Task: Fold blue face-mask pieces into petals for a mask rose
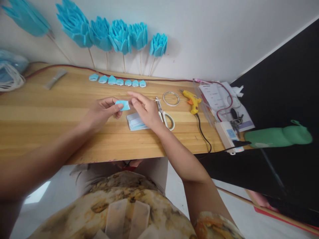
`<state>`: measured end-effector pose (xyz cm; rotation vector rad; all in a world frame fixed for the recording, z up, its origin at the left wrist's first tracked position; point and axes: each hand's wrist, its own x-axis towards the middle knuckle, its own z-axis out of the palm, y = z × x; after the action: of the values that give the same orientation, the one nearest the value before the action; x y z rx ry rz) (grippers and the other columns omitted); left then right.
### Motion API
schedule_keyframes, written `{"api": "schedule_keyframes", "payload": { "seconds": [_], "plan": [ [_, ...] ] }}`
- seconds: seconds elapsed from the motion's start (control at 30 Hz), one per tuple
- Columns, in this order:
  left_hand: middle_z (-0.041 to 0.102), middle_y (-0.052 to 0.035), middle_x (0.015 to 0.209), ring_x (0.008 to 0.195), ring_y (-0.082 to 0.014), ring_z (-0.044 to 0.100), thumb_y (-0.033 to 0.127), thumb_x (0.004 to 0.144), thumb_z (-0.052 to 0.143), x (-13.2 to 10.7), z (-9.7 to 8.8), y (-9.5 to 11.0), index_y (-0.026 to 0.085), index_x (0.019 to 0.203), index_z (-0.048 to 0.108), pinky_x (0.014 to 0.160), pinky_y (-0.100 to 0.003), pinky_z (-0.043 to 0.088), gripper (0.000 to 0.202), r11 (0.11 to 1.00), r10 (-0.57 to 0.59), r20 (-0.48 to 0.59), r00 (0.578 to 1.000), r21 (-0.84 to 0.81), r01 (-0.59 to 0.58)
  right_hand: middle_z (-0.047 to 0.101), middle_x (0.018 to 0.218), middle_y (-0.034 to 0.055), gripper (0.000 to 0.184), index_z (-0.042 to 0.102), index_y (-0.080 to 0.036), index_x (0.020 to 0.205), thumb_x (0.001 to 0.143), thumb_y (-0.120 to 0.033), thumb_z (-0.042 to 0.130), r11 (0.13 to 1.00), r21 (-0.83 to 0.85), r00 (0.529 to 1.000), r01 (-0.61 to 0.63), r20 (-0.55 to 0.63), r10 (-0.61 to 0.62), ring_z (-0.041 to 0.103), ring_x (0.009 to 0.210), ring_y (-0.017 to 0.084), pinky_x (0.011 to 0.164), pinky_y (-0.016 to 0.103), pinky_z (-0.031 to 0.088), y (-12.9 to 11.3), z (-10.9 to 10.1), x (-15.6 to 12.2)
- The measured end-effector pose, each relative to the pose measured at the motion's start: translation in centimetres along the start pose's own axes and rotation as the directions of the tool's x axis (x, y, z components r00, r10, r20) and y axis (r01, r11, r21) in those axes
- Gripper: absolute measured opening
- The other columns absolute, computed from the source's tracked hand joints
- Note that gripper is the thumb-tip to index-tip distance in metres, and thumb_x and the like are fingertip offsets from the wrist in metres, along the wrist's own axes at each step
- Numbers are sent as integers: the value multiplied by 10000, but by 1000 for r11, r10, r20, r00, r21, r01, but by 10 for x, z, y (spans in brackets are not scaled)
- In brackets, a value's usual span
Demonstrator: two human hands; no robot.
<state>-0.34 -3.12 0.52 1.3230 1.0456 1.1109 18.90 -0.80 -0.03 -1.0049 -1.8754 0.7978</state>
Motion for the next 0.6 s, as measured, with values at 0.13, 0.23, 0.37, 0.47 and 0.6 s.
{"api": "schedule_keyframes", "payload": {
  "seconds": [0.13, 0.23, 0.37, 0.47, 0.6],
  "plan": [
    [619, 17, 602, 543, -97, 517, 468, 768, 779, 0, 0, 2, 191, 702, 633, 561, -240, 450, 321, 999, 18, -2, 1000, 46, -18, 711, 886, 11, 383, 703, -230, 1036, 985, -552, 502, 978, 183, 995, -105, 21, 103, 663, 861, 145, 858, 315, 533, -4, 0, 2],
    [609, 18, 596, 537, -98, 508, 466, 783, 767, 0, -1, 0, 193, 695, 626, 556, -244, 440, 319, 998, 42, -12, 999, 52, -42, 671, 839, -2, 362, 652, -221, 903, 962, -561, 542, 964, 252, 995, -90, -8, 95, 628, 815, 127, 818, 290, 520, -8, 0, 2],
    [600, 19, 591, 534, -97, 505, 427, 799, 757, 1, -2, -1, 191, 672, 618, 561, -251, 431, 301, 998, 56, -31, 998, 43, -55, 635, 808, -11, 326, 604, -212, 820, 949, -509, 577, 968, 238, 997, -80, 7, 80, 590, 794, 120, 784, 279, 486, -11, 0, 2],
    [601, 19, 590, 532, -102, 508, 415, 804, 753, 1, -2, -2, 196, 691, 630, 560, -254, 427, 276, 997, 54, -22, 998, 58, -53, 624, 794, -18, 299, 597, -209, 812, 922, -487, 599, 971, 210, 994, -111, 43, 104, 574, 780, 119, 752, 272, 471, -9, 1, 3],
    [610, 19, 603, 537, -103, 516, 414, 804, 754, 0, -1, -3, 199, 727, 642, 559, -249, 425, 254, 995, 47, -8, 999, 84, -46, 617, 759, -27, 242, 588, -205, 788, 852, -426, 659, 964, 219, 988, -151, 63, 141, 563, 738, 116, 727, 268, 471, -6, 3, 3]
  ]
}}
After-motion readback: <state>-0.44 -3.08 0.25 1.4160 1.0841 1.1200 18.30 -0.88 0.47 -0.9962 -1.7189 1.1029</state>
